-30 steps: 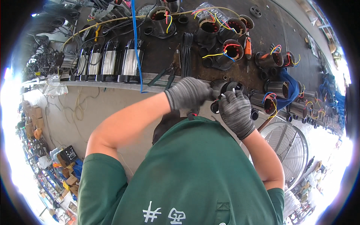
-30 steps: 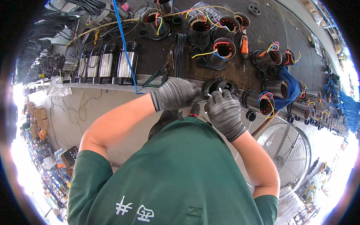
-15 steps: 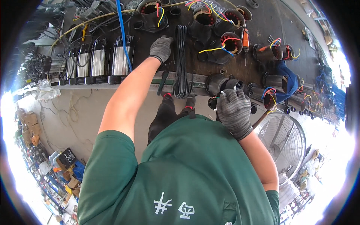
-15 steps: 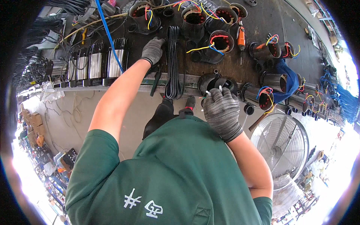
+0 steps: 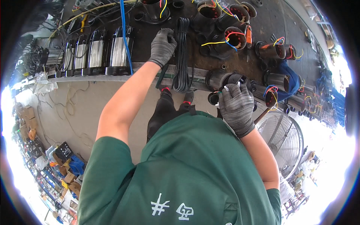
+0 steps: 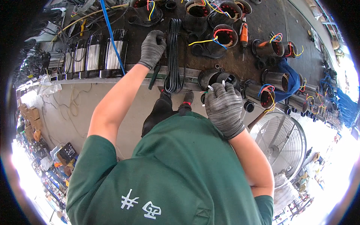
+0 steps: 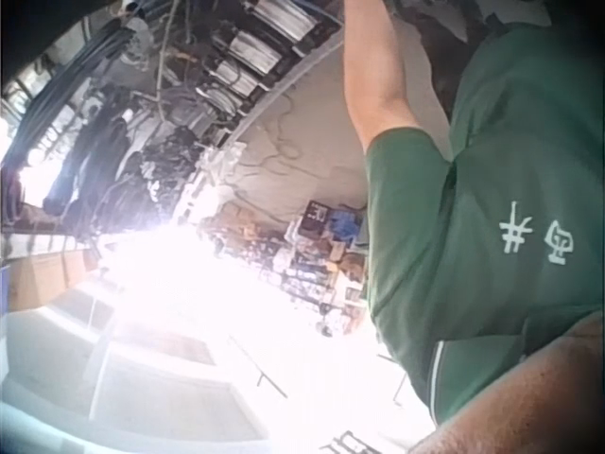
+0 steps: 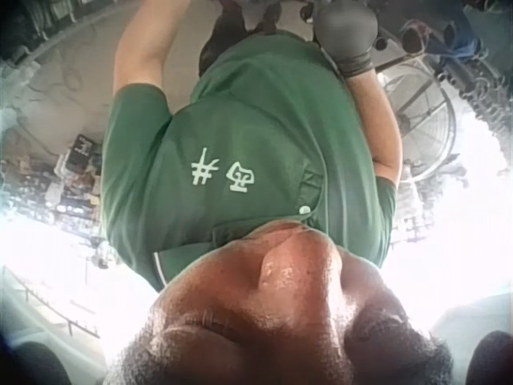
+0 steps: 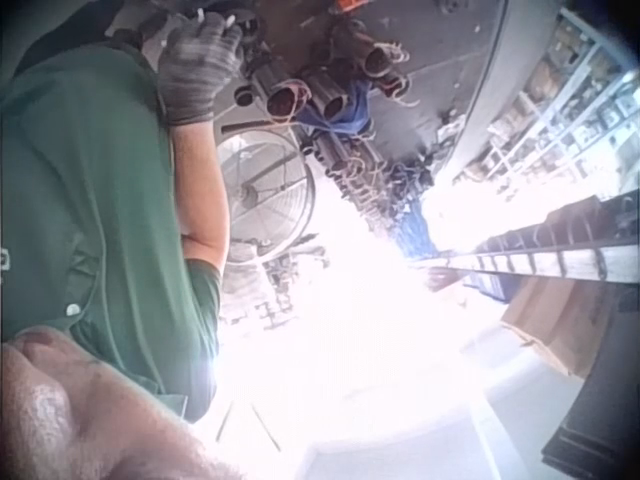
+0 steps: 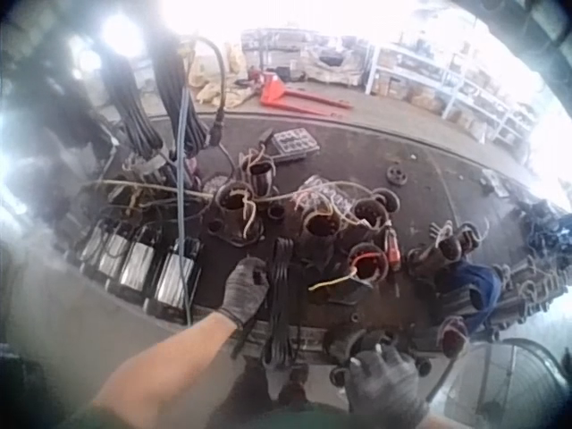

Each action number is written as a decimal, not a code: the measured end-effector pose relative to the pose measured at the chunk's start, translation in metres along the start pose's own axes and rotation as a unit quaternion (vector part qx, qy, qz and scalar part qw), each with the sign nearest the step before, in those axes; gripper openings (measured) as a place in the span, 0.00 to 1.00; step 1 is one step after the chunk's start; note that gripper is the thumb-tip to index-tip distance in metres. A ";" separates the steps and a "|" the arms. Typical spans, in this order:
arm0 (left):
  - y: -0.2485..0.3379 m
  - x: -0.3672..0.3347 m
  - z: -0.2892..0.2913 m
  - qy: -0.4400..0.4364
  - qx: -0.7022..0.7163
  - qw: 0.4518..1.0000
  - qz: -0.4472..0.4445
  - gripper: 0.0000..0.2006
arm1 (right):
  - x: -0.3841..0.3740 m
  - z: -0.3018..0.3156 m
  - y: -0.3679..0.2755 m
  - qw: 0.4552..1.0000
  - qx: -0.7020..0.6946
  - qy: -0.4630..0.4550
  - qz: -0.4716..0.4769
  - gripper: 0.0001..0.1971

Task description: The person assembles submersible pumps by stripping wires with a tool, connecting them to electrical components, and hammering a cap onto the pump motor.

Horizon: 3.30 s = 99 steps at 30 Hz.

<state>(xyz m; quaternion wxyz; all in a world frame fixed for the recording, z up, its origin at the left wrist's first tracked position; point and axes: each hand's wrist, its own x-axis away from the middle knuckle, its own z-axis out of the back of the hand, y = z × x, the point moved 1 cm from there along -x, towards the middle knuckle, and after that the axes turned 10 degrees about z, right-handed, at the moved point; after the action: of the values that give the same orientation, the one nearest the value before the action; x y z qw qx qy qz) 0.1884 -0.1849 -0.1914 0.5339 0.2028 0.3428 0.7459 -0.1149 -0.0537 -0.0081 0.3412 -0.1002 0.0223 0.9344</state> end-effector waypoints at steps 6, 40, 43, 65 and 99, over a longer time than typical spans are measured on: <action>0.089 0.118 0.040 -0.261 0.470 0.820 0.195 0.17 | 0.004 -0.002 0.003 1.000 0.006 0.006 -0.009 0.10; 0.139 0.196 0.025 -0.241 0.482 0.810 0.230 0.19 | 0.004 0.002 0.008 1.000 -0.025 0.015 -0.003 0.11; 0.140 0.196 0.020 -0.233 0.454 0.839 0.187 0.18 | 0.004 0.004 0.008 0.999 -0.043 -0.003 -0.007 0.10; 0.161 0.183 0.050 -0.230 0.149 0.962 -0.013 0.12 | 0.007 -0.001 0.010 0.999 -0.035 0.001 -0.001 0.15; 0.136 0.176 0.028 -0.350 0.238 0.905 0.029 0.12 | 0.012 0.005 0.012 0.997 -0.060 0.035 0.014 0.11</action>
<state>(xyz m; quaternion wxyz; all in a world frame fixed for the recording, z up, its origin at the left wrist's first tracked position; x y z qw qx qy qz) 0.0568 -0.0388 -0.0845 0.5337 0.5817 0.2957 0.5378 -0.1324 -0.0553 -0.0061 0.3200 -0.1532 -0.0208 0.9347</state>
